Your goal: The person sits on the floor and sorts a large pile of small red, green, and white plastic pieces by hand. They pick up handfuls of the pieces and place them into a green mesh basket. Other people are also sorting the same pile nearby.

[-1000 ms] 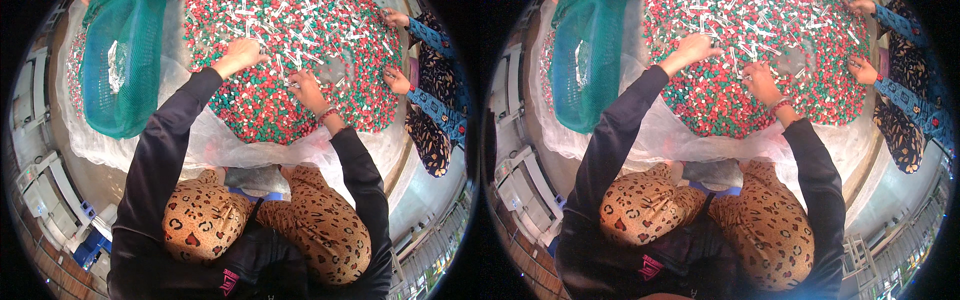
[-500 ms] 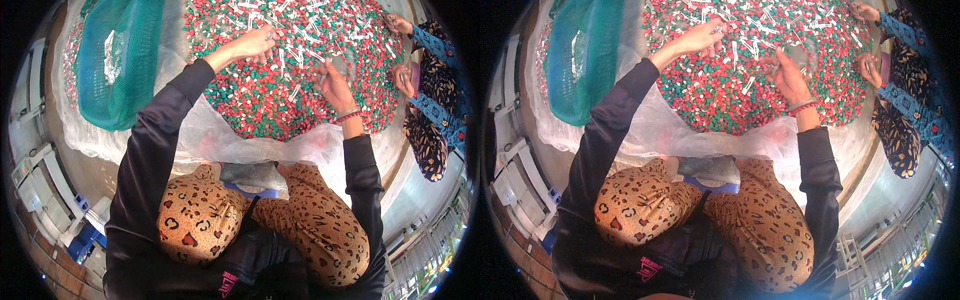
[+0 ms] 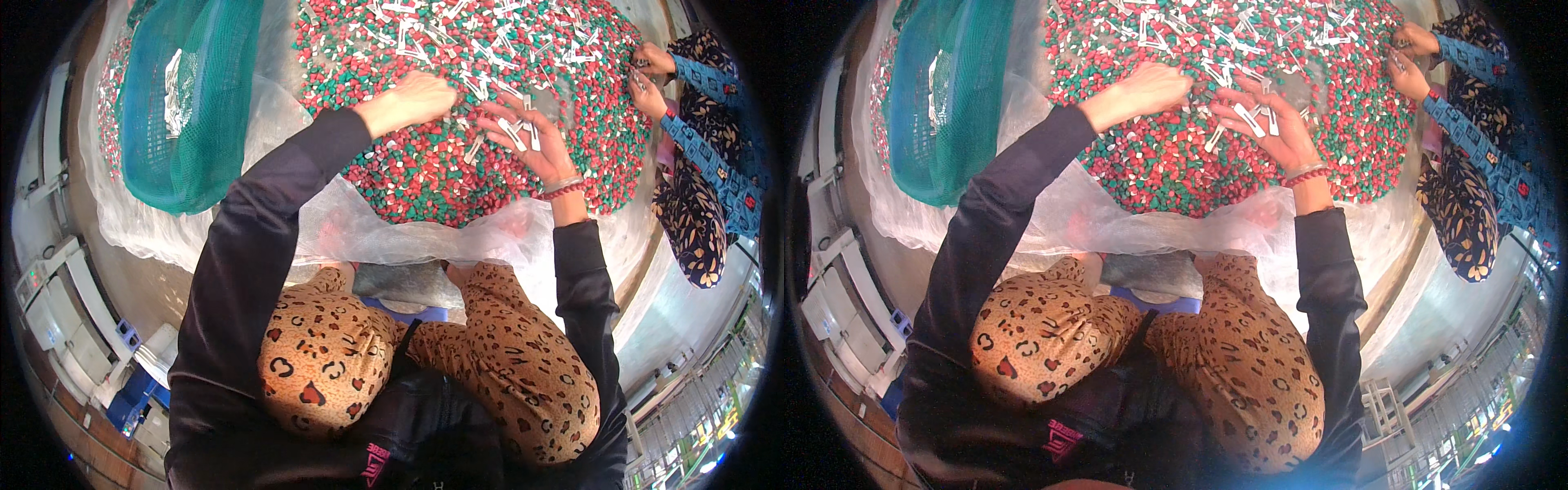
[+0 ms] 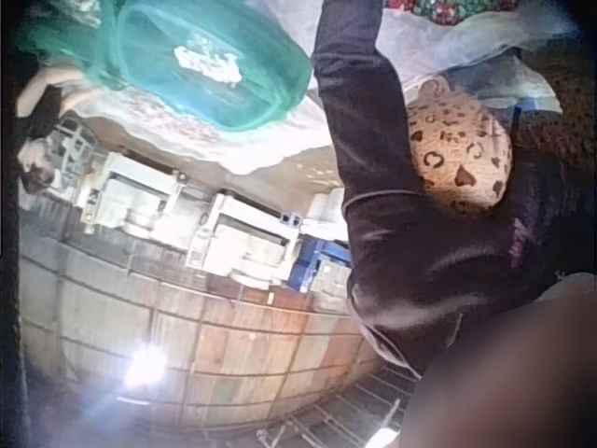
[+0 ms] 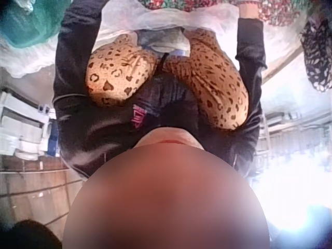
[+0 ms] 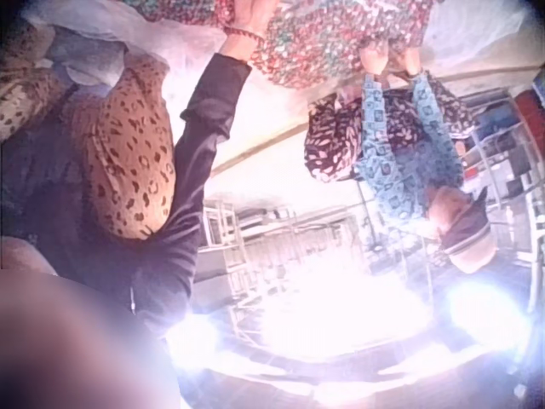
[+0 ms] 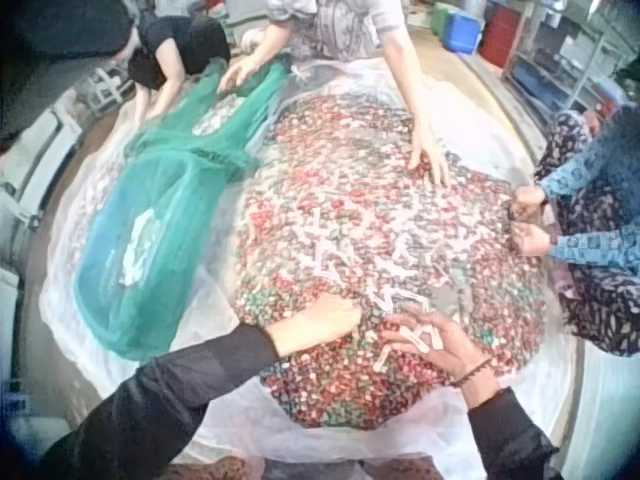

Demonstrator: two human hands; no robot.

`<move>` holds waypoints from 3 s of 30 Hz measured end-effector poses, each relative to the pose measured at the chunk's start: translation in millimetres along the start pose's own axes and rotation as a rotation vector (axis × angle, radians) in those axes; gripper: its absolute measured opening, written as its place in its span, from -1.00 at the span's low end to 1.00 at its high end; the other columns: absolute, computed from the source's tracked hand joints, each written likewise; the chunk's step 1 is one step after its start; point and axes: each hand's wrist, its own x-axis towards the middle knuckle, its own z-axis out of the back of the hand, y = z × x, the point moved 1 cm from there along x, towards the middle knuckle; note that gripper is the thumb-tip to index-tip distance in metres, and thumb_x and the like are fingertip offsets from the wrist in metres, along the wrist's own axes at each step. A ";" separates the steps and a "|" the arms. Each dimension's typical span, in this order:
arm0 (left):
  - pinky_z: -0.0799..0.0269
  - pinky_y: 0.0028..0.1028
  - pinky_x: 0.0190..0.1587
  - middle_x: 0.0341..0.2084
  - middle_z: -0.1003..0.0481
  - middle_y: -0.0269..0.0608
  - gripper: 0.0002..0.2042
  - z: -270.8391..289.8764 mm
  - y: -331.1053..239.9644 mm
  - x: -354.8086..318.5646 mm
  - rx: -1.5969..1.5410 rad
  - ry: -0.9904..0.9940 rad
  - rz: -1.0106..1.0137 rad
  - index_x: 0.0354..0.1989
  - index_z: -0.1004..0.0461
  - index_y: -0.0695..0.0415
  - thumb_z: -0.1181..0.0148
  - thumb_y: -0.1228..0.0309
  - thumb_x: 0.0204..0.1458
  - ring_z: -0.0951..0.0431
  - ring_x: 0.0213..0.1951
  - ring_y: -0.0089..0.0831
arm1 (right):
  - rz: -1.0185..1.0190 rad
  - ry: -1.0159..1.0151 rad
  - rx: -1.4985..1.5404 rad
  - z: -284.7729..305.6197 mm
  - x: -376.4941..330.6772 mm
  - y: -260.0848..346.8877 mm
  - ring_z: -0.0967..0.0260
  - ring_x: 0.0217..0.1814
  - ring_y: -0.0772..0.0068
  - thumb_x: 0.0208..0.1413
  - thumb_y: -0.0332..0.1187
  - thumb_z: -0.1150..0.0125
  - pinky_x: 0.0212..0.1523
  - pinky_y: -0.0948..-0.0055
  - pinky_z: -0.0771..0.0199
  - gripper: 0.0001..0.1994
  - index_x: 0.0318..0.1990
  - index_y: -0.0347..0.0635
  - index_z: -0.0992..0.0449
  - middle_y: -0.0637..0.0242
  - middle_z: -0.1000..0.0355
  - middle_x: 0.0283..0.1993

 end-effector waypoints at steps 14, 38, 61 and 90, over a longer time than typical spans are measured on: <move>-0.12 -0.69 -0.66 -0.58 -0.35 -0.34 -0.66 60.7 45.1 -46.8 -1.343 0.019 0.359 -0.41 -0.40 0.17 0.05 0.10 0.00 -0.27 -0.61 -0.57 | 0.381 -0.145 -1.825 15.9 5.2 -46.2 -0.38 -0.27 0.20 -0.15 -0.38 -0.17 -0.29 0.24 -0.36 -0.83 -0.34 -0.12 -0.41 0.23 -0.40 -0.34; -0.27 -0.45 -0.51 -0.63 -0.35 -0.26 -0.74 38.7 30.9 -32.3 -0.639 0.355 0.391 -0.39 -0.45 0.20 -0.11 0.22 -0.07 -0.34 -0.54 -0.44 | 0.095 -0.194 -1.944 25.8 82.7 -23.0 -0.38 -0.32 0.03 -0.08 -0.11 -0.10 -0.25 0.18 -0.35 -0.67 -0.35 -0.22 -0.47 0.09 -0.42 -0.46; 0.06 -0.71 -0.88 -0.68 -0.21 -0.39 -0.84 33.2 -24.3 -6.6 -1.763 0.430 0.158 -0.40 -0.28 0.20 0.03 0.37 -0.09 -0.28 -0.70 -0.57 | 0.136 -0.117 -0.486 9.7 -4.6 18.1 -0.16 -0.58 0.76 0.10 -0.31 0.04 -0.72 0.77 0.09 -0.71 -0.08 -0.26 -0.36 0.51 -0.31 -0.48; 0.12 -0.70 -0.79 -0.67 -0.24 -0.31 -0.79 40.7 1.6 -28.3 -1.767 0.337 0.135 -0.54 -0.36 0.21 0.00 0.29 -0.17 -0.06 -0.73 -0.73 | 0.500 -0.460 -1.835 75.6 48.0 26.9 -0.41 -0.35 0.19 -0.03 -0.17 -0.07 -0.33 0.25 -0.38 -0.74 -0.33 -0.14 -0.52 0.13 -0.41 -0.42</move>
